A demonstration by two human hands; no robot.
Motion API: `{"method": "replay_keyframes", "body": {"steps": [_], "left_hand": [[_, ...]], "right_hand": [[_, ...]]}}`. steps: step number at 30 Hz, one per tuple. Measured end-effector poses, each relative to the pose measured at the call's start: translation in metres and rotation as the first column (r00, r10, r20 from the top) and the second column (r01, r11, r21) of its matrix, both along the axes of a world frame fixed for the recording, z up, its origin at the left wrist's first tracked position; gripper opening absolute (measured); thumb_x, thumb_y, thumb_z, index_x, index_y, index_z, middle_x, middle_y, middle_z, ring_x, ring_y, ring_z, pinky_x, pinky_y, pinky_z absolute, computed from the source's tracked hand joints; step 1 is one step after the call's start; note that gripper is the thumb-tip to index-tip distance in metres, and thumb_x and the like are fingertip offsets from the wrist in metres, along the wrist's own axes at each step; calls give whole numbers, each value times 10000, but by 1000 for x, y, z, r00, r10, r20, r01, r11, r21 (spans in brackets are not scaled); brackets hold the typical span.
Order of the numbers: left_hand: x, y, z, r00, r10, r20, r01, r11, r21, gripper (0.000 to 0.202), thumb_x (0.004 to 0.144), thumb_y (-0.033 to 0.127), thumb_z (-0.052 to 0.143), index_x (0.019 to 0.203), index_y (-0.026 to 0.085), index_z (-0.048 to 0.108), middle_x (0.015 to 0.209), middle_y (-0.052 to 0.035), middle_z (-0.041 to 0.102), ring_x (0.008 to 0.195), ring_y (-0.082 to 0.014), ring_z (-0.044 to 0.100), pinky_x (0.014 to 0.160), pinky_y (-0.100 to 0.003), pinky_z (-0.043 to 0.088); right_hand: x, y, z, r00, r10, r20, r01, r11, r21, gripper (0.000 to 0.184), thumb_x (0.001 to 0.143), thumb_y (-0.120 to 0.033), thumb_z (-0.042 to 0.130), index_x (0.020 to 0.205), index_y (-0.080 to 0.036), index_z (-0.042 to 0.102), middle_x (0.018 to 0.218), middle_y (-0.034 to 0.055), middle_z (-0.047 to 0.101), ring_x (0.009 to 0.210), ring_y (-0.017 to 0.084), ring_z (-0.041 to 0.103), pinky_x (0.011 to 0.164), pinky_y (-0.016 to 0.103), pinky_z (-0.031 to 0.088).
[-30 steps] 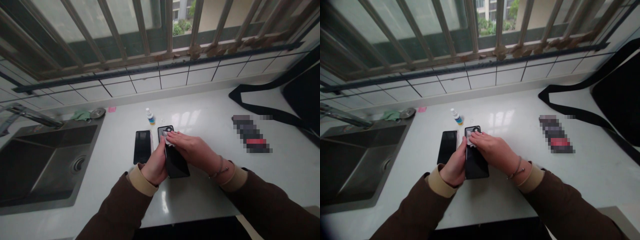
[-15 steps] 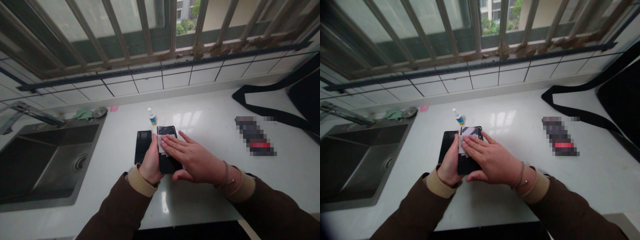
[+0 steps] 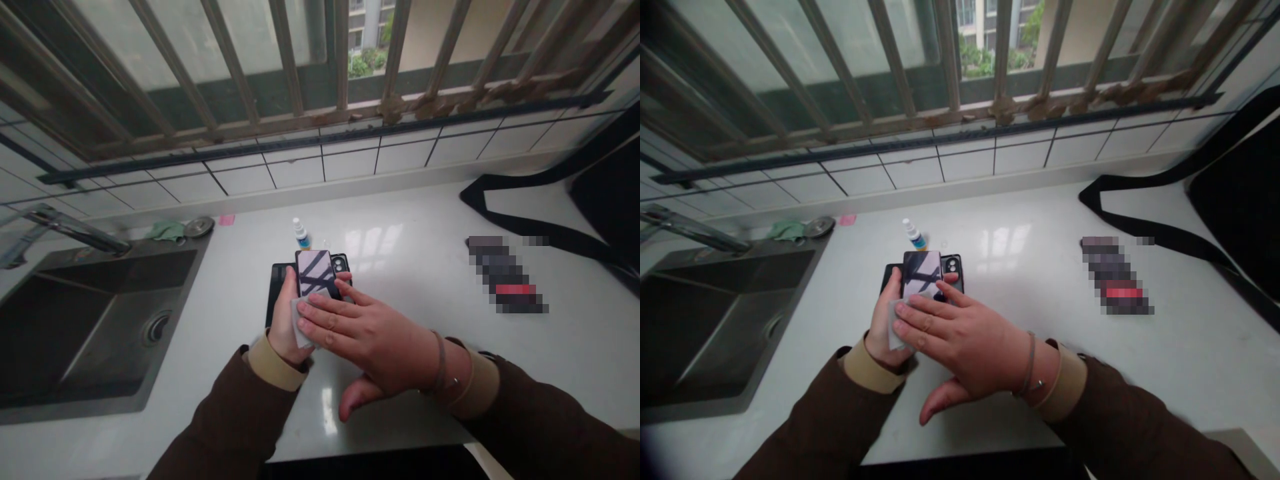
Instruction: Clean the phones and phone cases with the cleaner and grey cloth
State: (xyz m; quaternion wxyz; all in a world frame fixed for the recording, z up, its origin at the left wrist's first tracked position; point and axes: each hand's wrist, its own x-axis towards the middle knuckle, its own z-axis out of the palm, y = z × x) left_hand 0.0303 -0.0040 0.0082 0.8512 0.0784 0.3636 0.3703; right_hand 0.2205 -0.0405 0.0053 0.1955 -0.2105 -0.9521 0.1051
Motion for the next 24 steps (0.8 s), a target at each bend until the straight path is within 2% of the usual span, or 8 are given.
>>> {"method": "replay_keyframes", "body": {"steps": [3,5,8,13,15,18,22,24], "left_hand": [[-1,-1,-1,996,-53,68,52,999,11,1011,1054,811,288,1479,-40,631,1218,-265,803,1192,-334,778,1137,-403,538],[3,-5,-2,997,-15,77,11,999,50,891,1080,758,342,1548,44,598,1291,-218,798,1298,-326,734,1232,-434,457],[13,-9,-1,996,76,54,-82,989,123,700,1140,615,372,1632,143,528,1432,-156,752,1430,-271,651,1310,-401,358],[23,-12,-1,996,-16,86,2,986,167,618,1160,558,344,1697,270,451,1570,-98,668,1521,-270,566,1317,-433,365],[23,-12,-2,998,-1,70,-10,988,153,599,1163,535,371,1677,248,483,1527,-100,701,1490,-259,598,1307,-410,378],[18,-10,-2,997,42,62,-48,993,109,611,1157,534,397,1618,164,551,1384,-132,779,1372,-257,694,1260,-378,432],[8,-4,1,998,-29,64,27,999,31,857,1108,695,332,1476,-17,637,1224,-245,807,1208,-313,776,1128,-381,549],[4,-1,3,999,-25,46,24,1000,19,914,1096,729,287,1421,-33,672,1188,-256,811,1129,-306,801,1061,-369,588]], "right_hand": [[0,-1,-1,999,-47,-7,47,998,41,917,1084,-783,365,1733,-137,323,1798,118,324,1701,283,256,1402,537,-54],[0,1,-4,992,-126,-21,127,990,58,922,1078,-797,352,1737,-153,321,1794,125,335,1693,294,279,1407,553,0],[4,6,-8,957,-289,-32,290,956,53,984,1040,-836,366,1753,-163,284,1788,156,338,1682,335,304,1404,597,94],[11,13,-9,896,-444,-21,444,895,27,962,1066,-793,364,1761,-139,243,1786,191,324,1681,369,293,1378,662,170],[11,14,-9,904,-426,-22,427,904,21,964,1069,-793,345,1750,-115,271,1787,195,323,1681,376,289,1373,663,191],[9,10,-7,955,-295,-24,295,955,17,984,1059,-818,320,1731,-99,325,1785,170,345,1678,364,304,1389,627,178],[6,4,-3,997,-77,-20,78,997,21,910,1079,-789,361,1724,-147,356,1768,114,403,1668,313,341,1410,580,112],[5,2,-2,1000,-24,-16,24,999,26,848,1103,-747,372,1717,-161,374,1759,93,424,1663,292,357,1415,565,85]]}}
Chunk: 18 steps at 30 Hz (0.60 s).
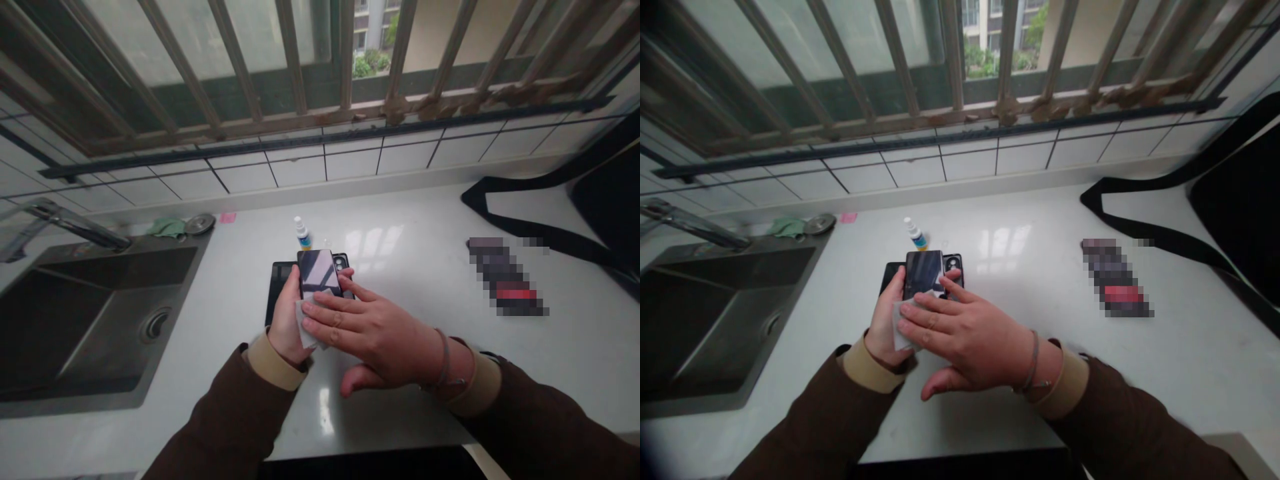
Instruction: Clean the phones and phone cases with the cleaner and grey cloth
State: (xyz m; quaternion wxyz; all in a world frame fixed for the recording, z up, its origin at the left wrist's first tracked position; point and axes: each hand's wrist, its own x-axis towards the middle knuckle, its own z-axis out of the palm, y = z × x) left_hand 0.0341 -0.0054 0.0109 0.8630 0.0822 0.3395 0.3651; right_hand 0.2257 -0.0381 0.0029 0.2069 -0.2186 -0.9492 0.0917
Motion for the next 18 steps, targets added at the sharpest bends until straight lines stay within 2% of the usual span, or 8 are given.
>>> {"method": "replay_keyframes", "body": {"steps": [2,4,8,12,15,18], "left_hand": [[-1,2,0,1000,23,-19,-23,1000,-11,887,1099,719,287,1385,-10,703,1111,-231,827,1027,-287,821,1007,-368,613],[1,3,-1,998,44,-34,-44,999,-13,842,1110,688,303,1370,1,715,1057,-217,834,980,-285,826,994,-382,622],[11,1,-3,982,173,-79,-167,983,74,582,1157,480,392,1442,72,694,1186,-172,834,1116,-256,807,1097,-358,573],[18,-3,-4,985,143,-93,-136,988,77,496,1147,382,463,1528,120,644,1308,-150,808,1231,-273,770,1183,-414,523],[17,-2,-5,974,193,-117,-184,979,85,508,1142,383,468,1548,123,626,1312,-153,807,1214,-285,778,1176,-431,532],[13,4,-6,959,252,-127,-246,968,59,572,1156,434,395,1558,85,604,1266,-175,817,1152,-282,798,1133,-416,563]], "right_hand": [[1,0,-1,1000,-3,0,3,1000,4,822,1110,-737,367,1709,-175,393,1747,85,445,1654,282,376,1417,562,61],[1,2,-3,998,-68,-8,68,998,2,865,1082,-782,377,1707,-185,401,1739,101,456,1649,296,387,1414,576,73],[4,8,-9,962,-275,2,275,961,-4,927,1046,-807,429,1717,-170,380,1746,161,427,1650,356,373,1391,658,117],[7,14,-11,901,-433,27,433,901,11,862,1091,-716,441,1708,-116,384,1743,207,414,1641,404,375,1360,724,165],[8,14,-10,919,-394,4,394,919,3,892,1069,-736,482,1703,-115,401,1737,212,428,1644,413,367,1353,708,229],[5,11,-8,970,-242,-22,242,970,-11,943,1023,-796,518,1670,-113,465,1713,203,478,1645,390,373,1354,637,303]]}}
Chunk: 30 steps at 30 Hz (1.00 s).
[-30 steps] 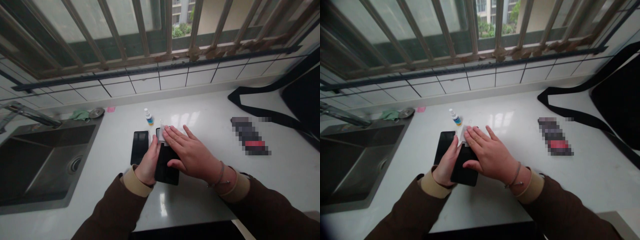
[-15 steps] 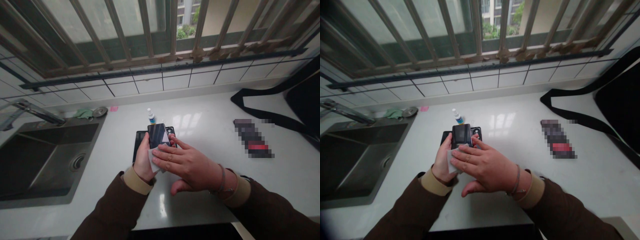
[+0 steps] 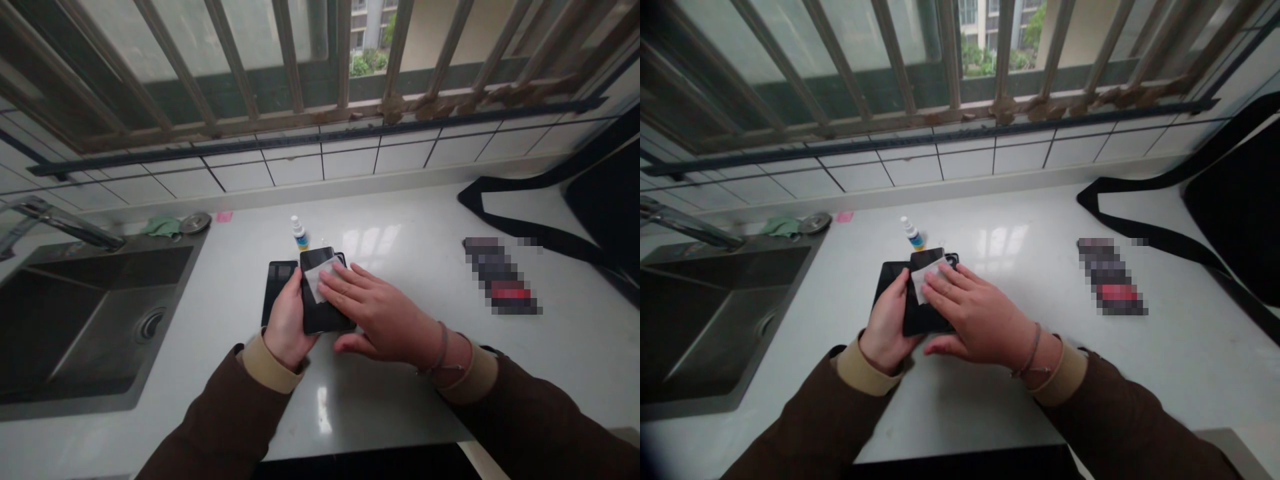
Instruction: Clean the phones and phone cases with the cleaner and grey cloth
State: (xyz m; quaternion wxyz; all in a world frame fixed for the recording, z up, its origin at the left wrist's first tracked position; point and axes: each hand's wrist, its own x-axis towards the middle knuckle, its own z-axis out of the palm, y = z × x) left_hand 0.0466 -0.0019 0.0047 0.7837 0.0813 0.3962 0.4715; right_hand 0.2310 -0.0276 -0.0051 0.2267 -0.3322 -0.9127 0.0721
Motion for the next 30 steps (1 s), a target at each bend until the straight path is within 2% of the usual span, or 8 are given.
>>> {"method": "replay_keyframes", "body": {"steps": [5,11,13,16,18,21,26,30], "left_hand": [[-8,5,0,997,-46,61,50,997,-56,750,1151,552,295,1510,-27,608,1154,-226,824,1044,-276,815,1042,-368,605],[-11,4,-1,993,-109,49,107,994,29,717,1128,591,397,1489,25,649,1182,-221,824,1029,-298,811,977,-397,632],[-10,4,1,995,-91,35,89,995,46,629,1130,527,459,1514,62,637,1184,-200,828,994,-282,819,963,-387,636],[-8,1,3,995,-96,37,93,994,60,507,1133,442,503,1544,171,629,1225,-153,830,1033,-277,824,1010,-407,628],[-5,-3,2,983,-175,60,172,984,47,522,1130,491,499,1521,182,654,1241,-161,826,1111,-308,813,1056,-447,614],[1,-12,1,964,-264,30,263,964,44,598,1120,571,479,1451,128,707,1199,-195,831,1169,-342,794,1095,-479,592],[8,-18,2,959,-279,56,274,958,83,623,1141,570,392,1365,119,759,1195,-189,833,1198,-343,782,1149,-498,549],[5,-14,4,968,-231,101,226,972,58,673,1131,613,370,1373,116,753,1177,-196,833,1268,-360,750,1169,-522,535]], "right_hand": [[-4,-3,2,993,117,-24,-116,993,25,836,1067,-748,486,1591,-102,568,1646,182,576,1598,337,472,1376,567,295],[0,-3,1,985,138,-107,-128,987,96,709,1069,-707,535,1518,-171,650,1529,147,696,1517,321,578,1358,582,327],[0,-5,2,976,90,-198,-67,990,122,560,1100,-596,560,1494,-211,667,1503,123,719,1482,314,611,1328,597,381],[0,-5,3,920,-132,-370,175,981,84,388,1114,-330,587,1493,-273,645,1524,98,701,1481,296,599,1275,590,460],[-1,-4,1,857,-282,-432,317,948,10,445,1092,-309,623,1534,-262,588,1591,137,627,1522,315,545,1271,600,462],[-4,-1,-8,802,-404,-439,389,912,-127,725,1034,-476,713,1643,-208,425,1694,223,455,1603,383,422,1296,657,408],[-9,-1,-23,825,-389,-410,257,905,-340,1101,929,-561,821,1747,-264,146,1789,234,256,1669,429,284,1255,683,455],[-11,-2,-26,821,-360,-442,164,892,-422,1223,865,-574,880,1757,-305,86,1816,219,175,1658,436,307,1203,641,533]]}}
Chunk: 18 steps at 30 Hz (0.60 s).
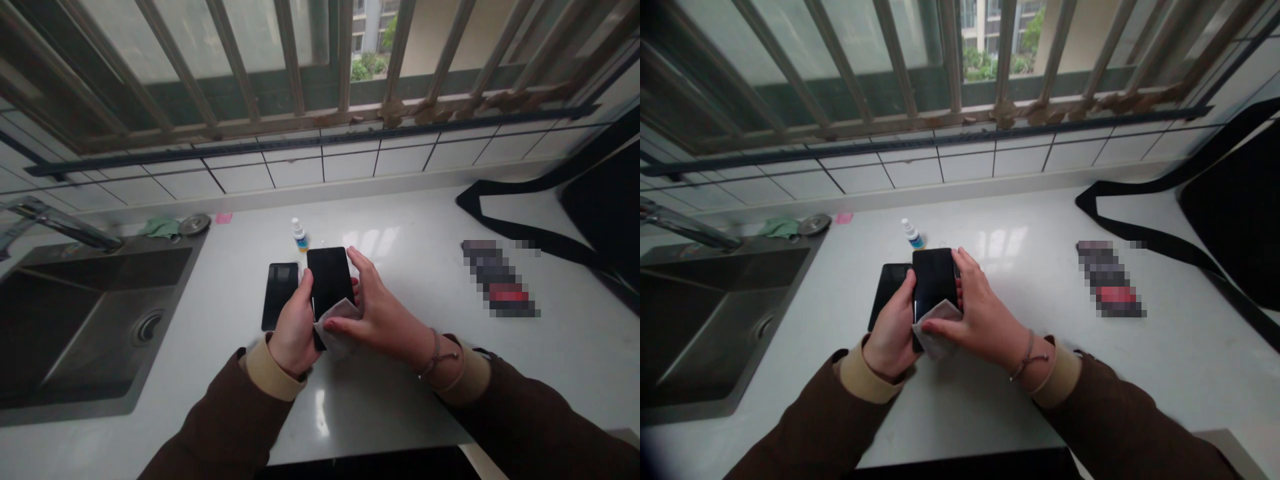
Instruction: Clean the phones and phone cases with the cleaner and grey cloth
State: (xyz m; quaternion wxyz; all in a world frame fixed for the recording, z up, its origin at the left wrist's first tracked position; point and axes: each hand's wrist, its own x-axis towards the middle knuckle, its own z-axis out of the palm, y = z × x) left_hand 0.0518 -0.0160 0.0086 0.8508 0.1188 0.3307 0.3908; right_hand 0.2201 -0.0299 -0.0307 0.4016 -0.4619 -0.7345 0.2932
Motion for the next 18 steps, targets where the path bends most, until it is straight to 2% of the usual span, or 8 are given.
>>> {"method": "replay_keyframes", "body": {"steps": [3,5,11,14,18], "left_hand": [[-2,3,-1,999,38,-19,-38,999,11,713,1130,624,360,1356,73,752,1180,-215,829,1278,-362,744,1178,-504,529],[-2,3,-2,999,33,-25,-33,999,17,715,1136,610,355,1390,55,728,1211,-223,821,1288,-362,740,1185,-505,521],[0,-2,-4,994,-78,81,73,995,70,612,1147,509,448,1611,127,561,1402,-210,755,1341,-357,709,1211,-524,488],[1,-4,-5,996,-82,41,79,994,74,595,1147,487,469,1622,138,550,1402,-205,757,1328,-354,716,1188,-519,507],[0,-6,-5,994,-109,2,109,991,81,604,1142,506,473,1610,135,563,1367,-213,770,1271,-348,744,1132,-500,547]], "right_hand": [[2,2,-1,1000,-11,0,11,1000,6,1162,903,-574,844,1754,-288,106,1803,228,195,1644,429,337,1223,649,509],[5,4,-2,999,-41,12,41,999,16,1058,959,-564,788,1749,-285,142,1795,229,220,1611,428,396,1212,662,517],[11,13,-1,973,-229,-27,230,972,48,768,1045,-598,654,1669,-261,360,1693,235,403,1470,414,565,1182,666,540],[12,13,4,973,-232,-17,232,968,91,743,1043,-576,665,1657,-268,381,1690,220,409,1521,414,513,1211,665,515],[14,11,11,987,-151,62,135,969,209,827,993,-537,758,1674,-297,353,1724,185,381,1626,392,374,1324,656,371]]}}
